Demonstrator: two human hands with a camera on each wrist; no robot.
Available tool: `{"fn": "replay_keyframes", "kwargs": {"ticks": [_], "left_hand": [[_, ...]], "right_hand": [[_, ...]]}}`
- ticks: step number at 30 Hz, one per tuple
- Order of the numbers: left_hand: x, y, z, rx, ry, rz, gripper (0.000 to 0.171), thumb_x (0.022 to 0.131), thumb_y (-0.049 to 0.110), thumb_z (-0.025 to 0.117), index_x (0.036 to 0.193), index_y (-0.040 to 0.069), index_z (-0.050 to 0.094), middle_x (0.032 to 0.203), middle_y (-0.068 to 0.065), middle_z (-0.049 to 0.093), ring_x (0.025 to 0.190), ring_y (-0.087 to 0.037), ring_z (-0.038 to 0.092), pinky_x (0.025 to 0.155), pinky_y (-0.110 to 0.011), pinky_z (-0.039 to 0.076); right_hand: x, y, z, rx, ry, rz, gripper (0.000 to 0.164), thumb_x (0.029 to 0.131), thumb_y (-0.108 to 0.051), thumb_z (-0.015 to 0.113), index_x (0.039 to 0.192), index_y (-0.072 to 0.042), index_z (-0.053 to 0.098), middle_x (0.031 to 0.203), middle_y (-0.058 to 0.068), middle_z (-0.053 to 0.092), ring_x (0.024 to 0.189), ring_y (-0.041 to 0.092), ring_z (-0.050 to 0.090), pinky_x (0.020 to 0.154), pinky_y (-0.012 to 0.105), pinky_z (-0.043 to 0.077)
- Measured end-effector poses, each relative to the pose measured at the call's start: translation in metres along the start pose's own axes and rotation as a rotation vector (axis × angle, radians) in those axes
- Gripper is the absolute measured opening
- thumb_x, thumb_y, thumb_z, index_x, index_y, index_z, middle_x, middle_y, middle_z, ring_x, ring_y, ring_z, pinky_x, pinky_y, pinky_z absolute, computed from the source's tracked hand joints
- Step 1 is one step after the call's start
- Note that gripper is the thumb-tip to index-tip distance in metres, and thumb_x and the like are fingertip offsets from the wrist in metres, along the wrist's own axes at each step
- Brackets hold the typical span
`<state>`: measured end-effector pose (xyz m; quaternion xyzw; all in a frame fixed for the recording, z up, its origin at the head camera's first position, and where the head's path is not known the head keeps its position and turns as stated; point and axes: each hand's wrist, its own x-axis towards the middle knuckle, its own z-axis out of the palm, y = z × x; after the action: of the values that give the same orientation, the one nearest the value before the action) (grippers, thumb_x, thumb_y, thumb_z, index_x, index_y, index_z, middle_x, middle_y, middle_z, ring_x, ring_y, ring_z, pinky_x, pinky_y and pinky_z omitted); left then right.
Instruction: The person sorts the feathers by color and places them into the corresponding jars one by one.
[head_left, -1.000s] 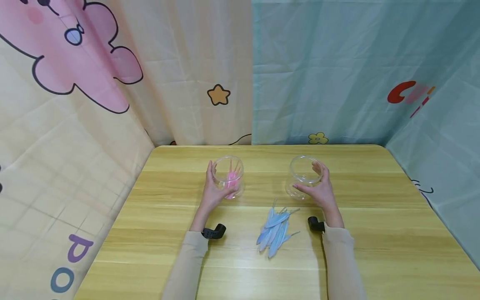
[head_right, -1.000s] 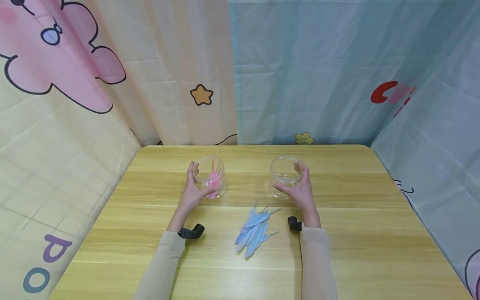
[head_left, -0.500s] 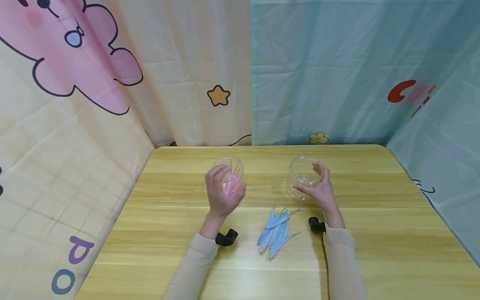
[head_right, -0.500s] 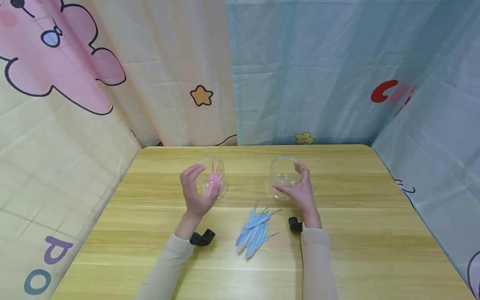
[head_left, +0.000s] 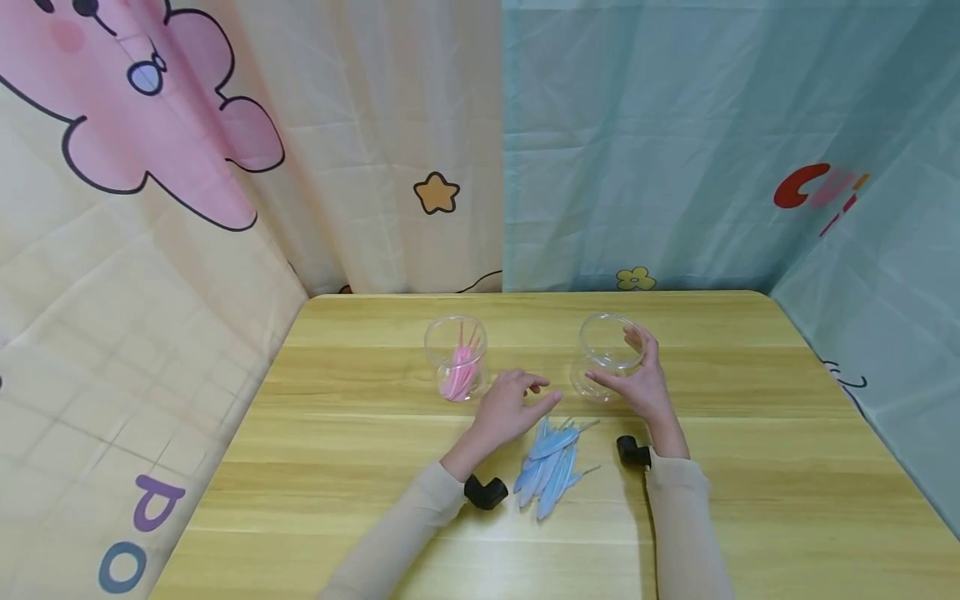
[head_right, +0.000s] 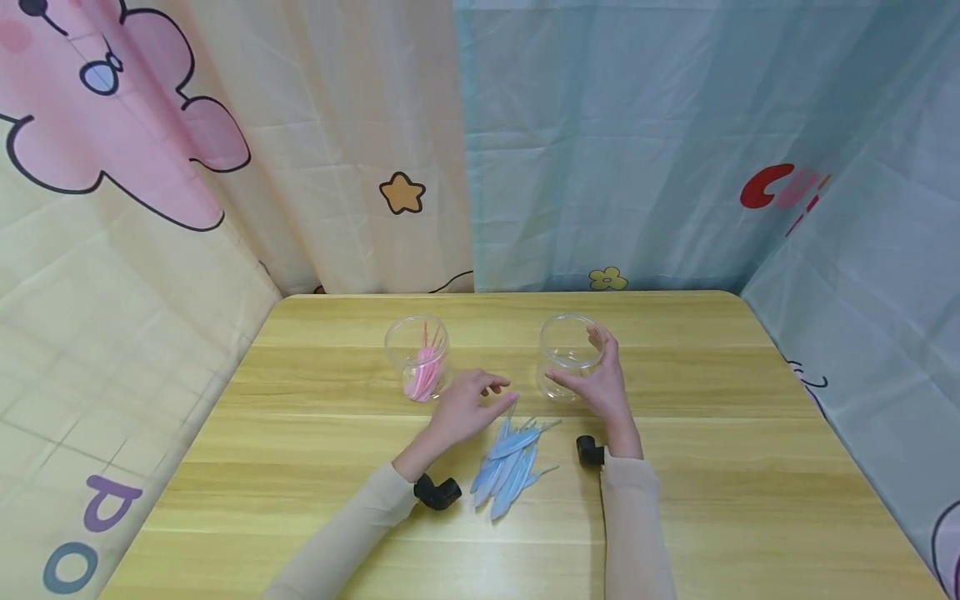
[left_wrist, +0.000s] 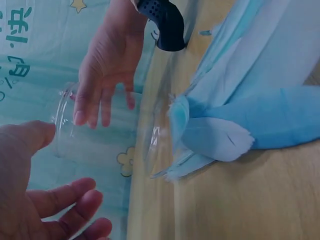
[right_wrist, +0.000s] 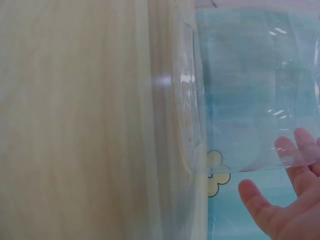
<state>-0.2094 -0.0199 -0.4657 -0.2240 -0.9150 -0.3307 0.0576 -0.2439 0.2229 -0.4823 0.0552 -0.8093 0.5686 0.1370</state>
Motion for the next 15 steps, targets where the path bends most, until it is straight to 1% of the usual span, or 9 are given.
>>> {"fn": "replay_keyframes", "kwargs": {"ticks": [2, 6, 10, 12, 15], "left_hand": [[0.002, -0.002, 0.004, 0.010, -0.034, -0.049, 0.053, 0.090, 0.056, 0.053, 0.113, 0.010, 0.069, 0.095, 0.000, 0.063, 0.089, -0.015, 0.054, 0.069, -0.027, 0.045], [0.006, -0.006, 0.012, 0.050, -0.055, -0.107, 0.049, 0.088, 0.054, 0.058, 0.105, 0.009, 0.072, 0.086, 0.003, 0.063, 0.082, -0.013, 0.055, 0.065, -0.025, 0.044], [0.009, -0.010, 0.020, 0.088, -0.079, -0.165, 0.041, 0.085, 0.054, 0.063, 0.092, 0.015, 0.073, 0.078, 0.007, 0.059, 0.077, -0.010, 0.053, 0.059, -0.023, 0.042], [0.009, -0.011, 0.023, 0.104, -0.086, -0.180, 0.036, 0.082, 0.053, 0.065, 0.086, 0.018, 0.073, 0.076, 0.009, 0.058, 0.077, -0.011, 0.053, 0.058, -0.023, 0.041], [0.009, -0.010, 0.025, 0.131, -0.080, -0.183, 0.031, 0.080, 0.052, 0.068, 0.077, 0.022, 0.072, 0.075, 0.010, 0.057, 0.081, -0.014, 0.053, 0.059, -0.024, 0.040]], "right_hand": [[0.000, 0.000, 0.000, 0.004, -0.001, 0.000, 0.108, 0.064, -0.018, 0.089, 0.146, -0.011, 0.019, 0.145, 0.017, 0.031, 0.134, 0.034, 0.026, 0.105, 0.061, 0.018], [-0.001, 0.000, 0.000, 0.008, -0.001, 0.000, 0.109, 0.064, -0.018, 0.089, 0.146, -0.010, 0.019, 0.146, 0.017, 0.031, 0.134, 0.034, 0.025, 0.105, 0.061, 0.018], [0.000, 0.000, 0.000, 0.016, -0.005, 0.000, 0.108, 0.064, -0.018, 0.089, 0.146, -0.009, 0.019, 0.146, 0.017, 0.031, 0.134, 0.035, 0.026, 0.105, 0.060, 0.017], [0.000, 0.001, 0.000, 0.021, -0.005, -0.001, 0.109, 0.064, -0.018, 0.089, 0.146, -0.009, 0.019, 0.146, 0.017, 0.031, 0.134, 0.034, 0.025, 0.106, 0.060, 0.017], [0.000, 0.001, 0.000, 0.024, -0.002, -0.005, 0.108, 0.064, -0.017, 0.089, 0.146, -0.009, 0.019, 0.145, 0.017, 0.031, 0.134, 0.034, 0.025, 0.106, 0.059, 0.016]]}}
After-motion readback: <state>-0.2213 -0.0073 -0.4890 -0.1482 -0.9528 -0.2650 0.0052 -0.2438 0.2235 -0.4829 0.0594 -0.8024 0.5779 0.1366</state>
